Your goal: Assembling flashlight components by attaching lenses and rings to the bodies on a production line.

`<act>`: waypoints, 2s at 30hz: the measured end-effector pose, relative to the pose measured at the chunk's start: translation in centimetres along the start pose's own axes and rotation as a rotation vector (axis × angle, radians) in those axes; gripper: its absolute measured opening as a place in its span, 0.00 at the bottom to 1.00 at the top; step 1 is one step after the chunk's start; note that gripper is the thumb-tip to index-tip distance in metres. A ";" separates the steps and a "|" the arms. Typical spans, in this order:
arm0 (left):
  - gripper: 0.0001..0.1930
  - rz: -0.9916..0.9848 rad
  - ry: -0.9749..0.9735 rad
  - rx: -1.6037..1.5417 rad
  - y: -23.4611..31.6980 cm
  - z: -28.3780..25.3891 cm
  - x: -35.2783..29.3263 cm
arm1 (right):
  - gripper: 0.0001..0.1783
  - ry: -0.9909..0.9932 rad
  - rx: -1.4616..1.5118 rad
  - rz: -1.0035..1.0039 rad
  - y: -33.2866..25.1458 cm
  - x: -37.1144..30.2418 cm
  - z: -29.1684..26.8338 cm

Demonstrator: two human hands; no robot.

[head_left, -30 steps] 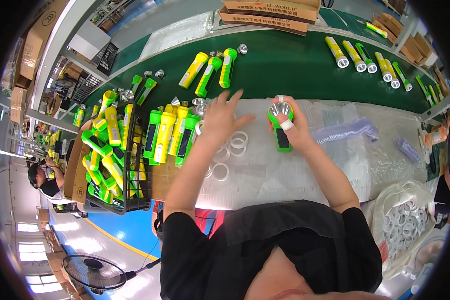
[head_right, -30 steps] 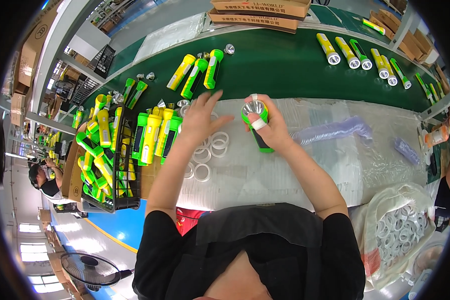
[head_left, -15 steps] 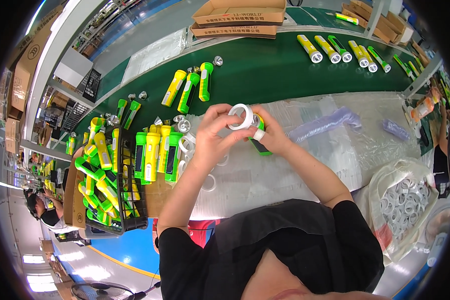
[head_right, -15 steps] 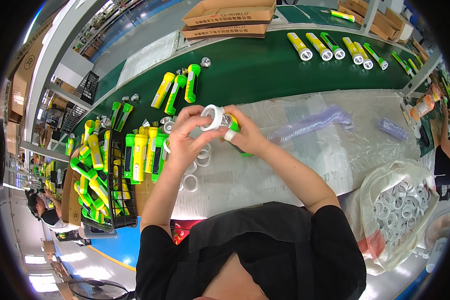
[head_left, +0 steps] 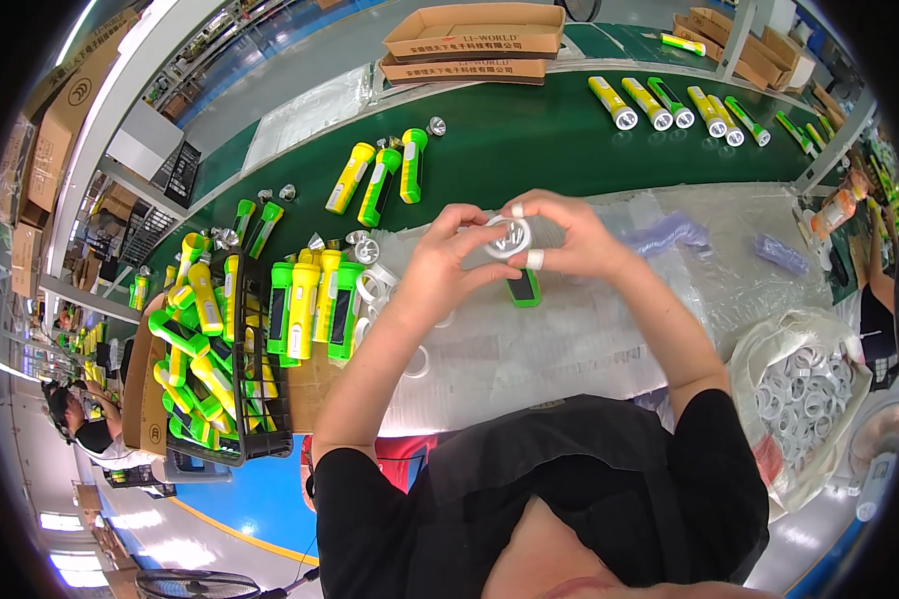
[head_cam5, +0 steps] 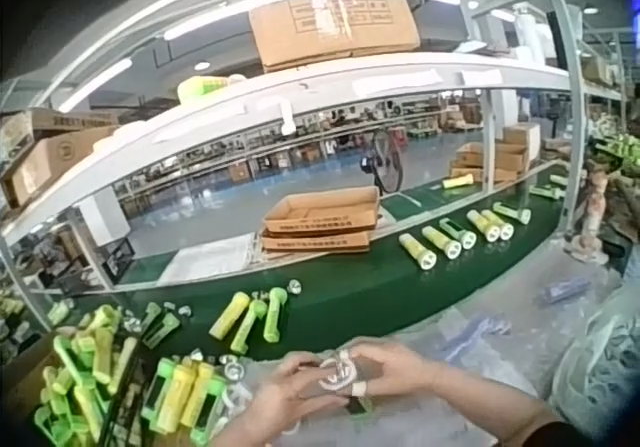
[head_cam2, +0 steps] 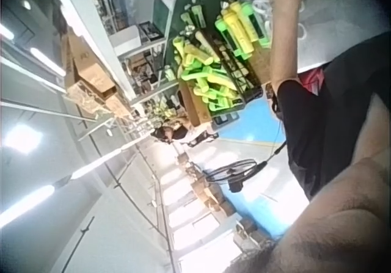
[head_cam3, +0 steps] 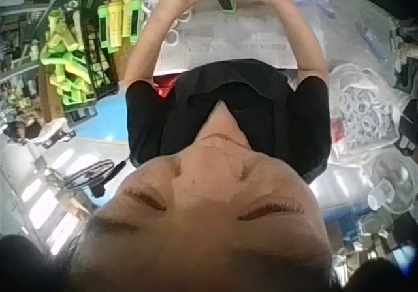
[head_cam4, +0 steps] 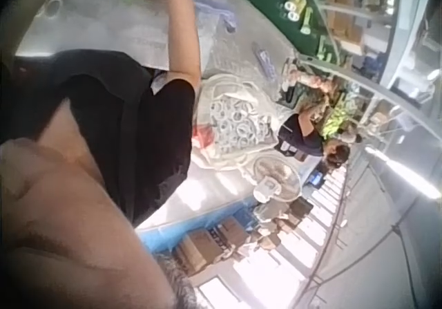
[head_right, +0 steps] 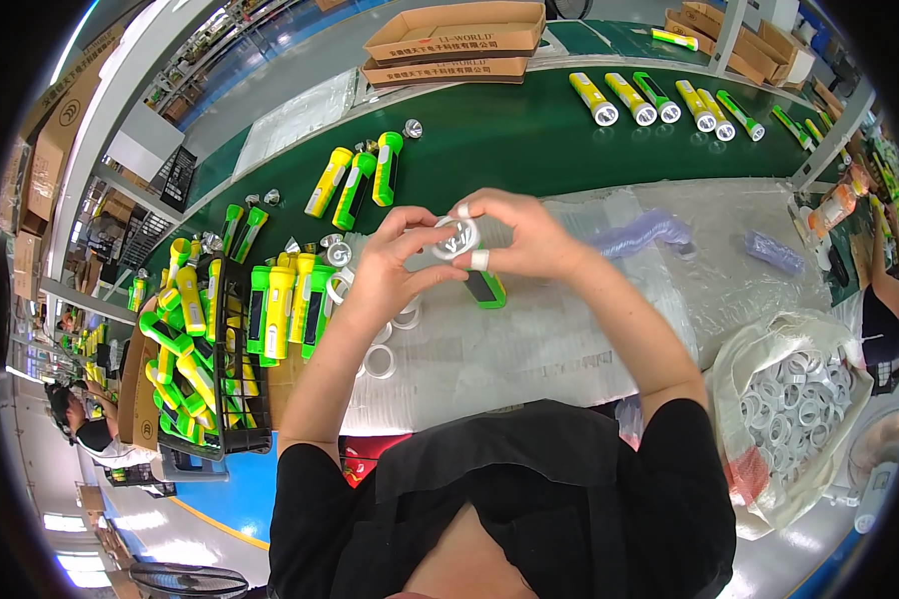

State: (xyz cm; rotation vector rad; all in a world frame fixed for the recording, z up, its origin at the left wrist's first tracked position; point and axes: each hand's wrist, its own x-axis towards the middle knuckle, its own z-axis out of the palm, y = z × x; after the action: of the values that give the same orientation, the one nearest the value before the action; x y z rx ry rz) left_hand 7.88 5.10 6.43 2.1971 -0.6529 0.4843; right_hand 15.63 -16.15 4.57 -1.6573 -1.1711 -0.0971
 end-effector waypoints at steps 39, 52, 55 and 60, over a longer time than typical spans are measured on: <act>0.21 -0.096 0.098 -0.047 -0.5 5.0 1.3 | 0.38 -0.460 -0.338 0.080 -3.1 3.9 -3.5; 0.31 -0.044 0.036 -0.297 -1.3 5.0 1.6 | 0.25 -0.330 -0.554 0.253 -3.7 3.1 -4.0; 0.51 -0.080 -0.068 -0.582 -1.9 3.9 1.1 | 0.24 -0.211 -0.247 0.276 -5.7 1.8 -5.5; 0.44 -0.499 -0.740 -1.285 1.1 1.4 -0.5 | 0.19 -0.247 -0.466 -0.233 -7.2 1.5 -5.3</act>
State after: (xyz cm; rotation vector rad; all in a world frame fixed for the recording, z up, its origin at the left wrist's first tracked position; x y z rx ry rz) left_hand 7.02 3.53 5.88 1.1190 -0.5013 -0.8561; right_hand 13.63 -19.54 12.71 -1.9676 -1.6190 -0.3414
